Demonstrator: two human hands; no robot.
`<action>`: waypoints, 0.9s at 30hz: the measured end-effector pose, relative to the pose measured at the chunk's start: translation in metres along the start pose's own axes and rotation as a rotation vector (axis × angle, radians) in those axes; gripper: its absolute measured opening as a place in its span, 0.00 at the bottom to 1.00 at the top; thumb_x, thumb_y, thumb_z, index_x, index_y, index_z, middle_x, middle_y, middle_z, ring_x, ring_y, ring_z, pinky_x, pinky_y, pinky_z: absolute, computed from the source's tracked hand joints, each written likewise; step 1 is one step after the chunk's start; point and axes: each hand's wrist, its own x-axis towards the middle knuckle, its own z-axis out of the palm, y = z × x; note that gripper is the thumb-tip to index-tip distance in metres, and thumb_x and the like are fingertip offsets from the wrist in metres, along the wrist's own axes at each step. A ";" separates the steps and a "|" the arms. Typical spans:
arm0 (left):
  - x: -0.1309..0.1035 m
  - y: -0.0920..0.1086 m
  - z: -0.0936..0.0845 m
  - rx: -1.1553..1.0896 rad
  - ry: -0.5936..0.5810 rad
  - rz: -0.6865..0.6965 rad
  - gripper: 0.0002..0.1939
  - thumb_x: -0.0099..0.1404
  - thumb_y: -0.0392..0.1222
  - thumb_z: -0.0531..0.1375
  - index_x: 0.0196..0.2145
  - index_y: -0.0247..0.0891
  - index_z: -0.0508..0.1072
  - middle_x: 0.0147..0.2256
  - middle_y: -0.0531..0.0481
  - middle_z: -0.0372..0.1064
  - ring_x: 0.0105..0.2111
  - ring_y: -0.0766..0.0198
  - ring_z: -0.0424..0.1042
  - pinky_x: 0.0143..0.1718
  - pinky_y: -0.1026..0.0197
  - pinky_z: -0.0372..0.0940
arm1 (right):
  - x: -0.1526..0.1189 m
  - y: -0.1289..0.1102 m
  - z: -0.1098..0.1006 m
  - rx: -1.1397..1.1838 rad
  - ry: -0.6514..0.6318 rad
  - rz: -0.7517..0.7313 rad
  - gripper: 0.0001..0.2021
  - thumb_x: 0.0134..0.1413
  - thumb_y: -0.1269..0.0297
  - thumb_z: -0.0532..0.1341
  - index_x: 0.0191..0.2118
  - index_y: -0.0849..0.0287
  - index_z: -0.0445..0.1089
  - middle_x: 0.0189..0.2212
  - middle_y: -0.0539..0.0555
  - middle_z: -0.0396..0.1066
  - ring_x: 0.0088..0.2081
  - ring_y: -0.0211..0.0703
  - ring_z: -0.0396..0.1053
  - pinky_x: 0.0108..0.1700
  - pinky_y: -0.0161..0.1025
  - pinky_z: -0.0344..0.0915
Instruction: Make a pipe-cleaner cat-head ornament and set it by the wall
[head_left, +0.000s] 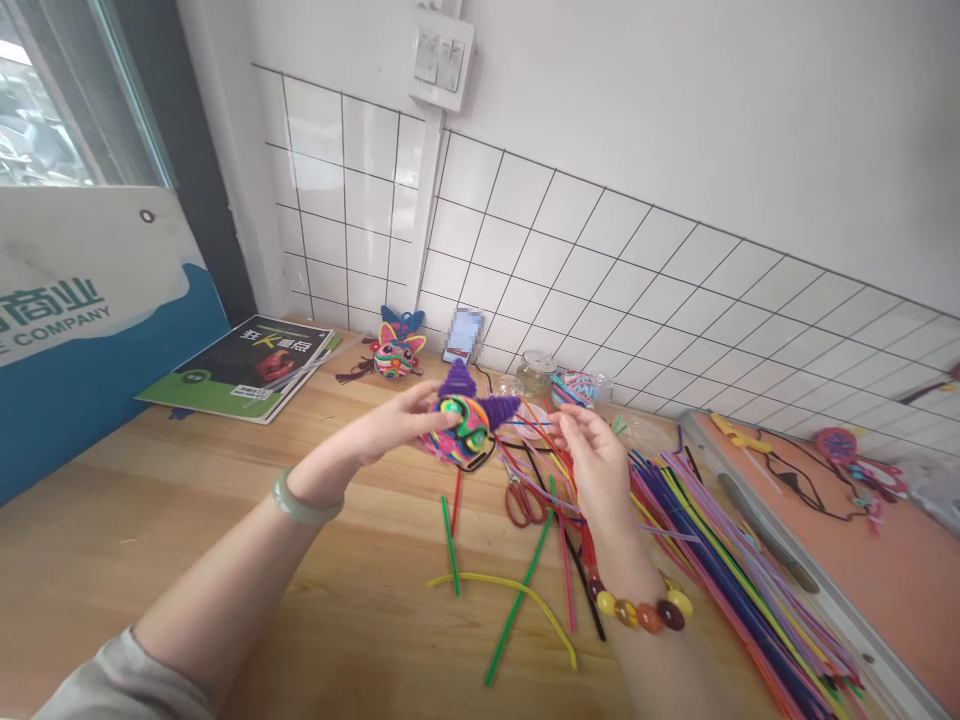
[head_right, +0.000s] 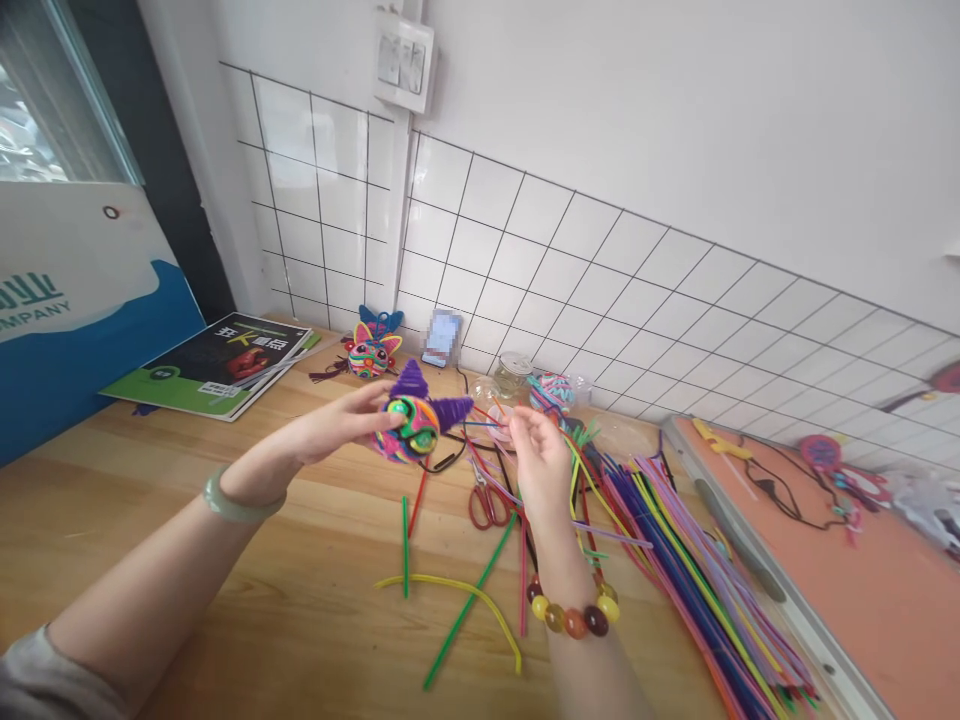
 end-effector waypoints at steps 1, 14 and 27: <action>0.000 0.002 -0.006 -0.012 0.075 0.023 0.31 0.57 0.53 0.65 0.56 0.43 0.63 0.45 0.45 0.73 0.39 0.58 0.75 0.33 0.62 0.70 | -0.007 0.008 0.001 -0.038 -0.029 0.014 0.18 0.57 0.50 0.55 0.45 0.58 0.67 0.39 0.58 0.75 0.39 0.45 0.74 0.44 0.44 0.69; -0.001 0.008 -0.018 -0.028 0.264 0.110 0.32 0.57 0.53 0.64 0.56 0.41 0.63 0.41 0.47 0.73 0.37 0.61 0.75 0.37 0.59 0.71 | -0.079 0.031 0.024 -0.606 -0.879 0.061 0.06 0.49 0.68 0.60 0.32 0.57 0.76 0.31 0.53 0.77 0.35 0.45 0.73 0.36 0.37 0.62; -0.002 0.003 -0.013 -0.022 0.182 0.093 0.28 0.59 0.53 0.63 0.54 0.43 0.64 0.41 0.49 0.72 0.37 0.64 0.73 0.32 0.67 0.67 | -0.089 0.020 0.005 -0.624 -1.047 0.034 0.17 0.49 0.75 0.56 0.39 0.51 0.78 0.38 0.51 0.76 0.41 0.42 0.72 0.43 0.32 0.62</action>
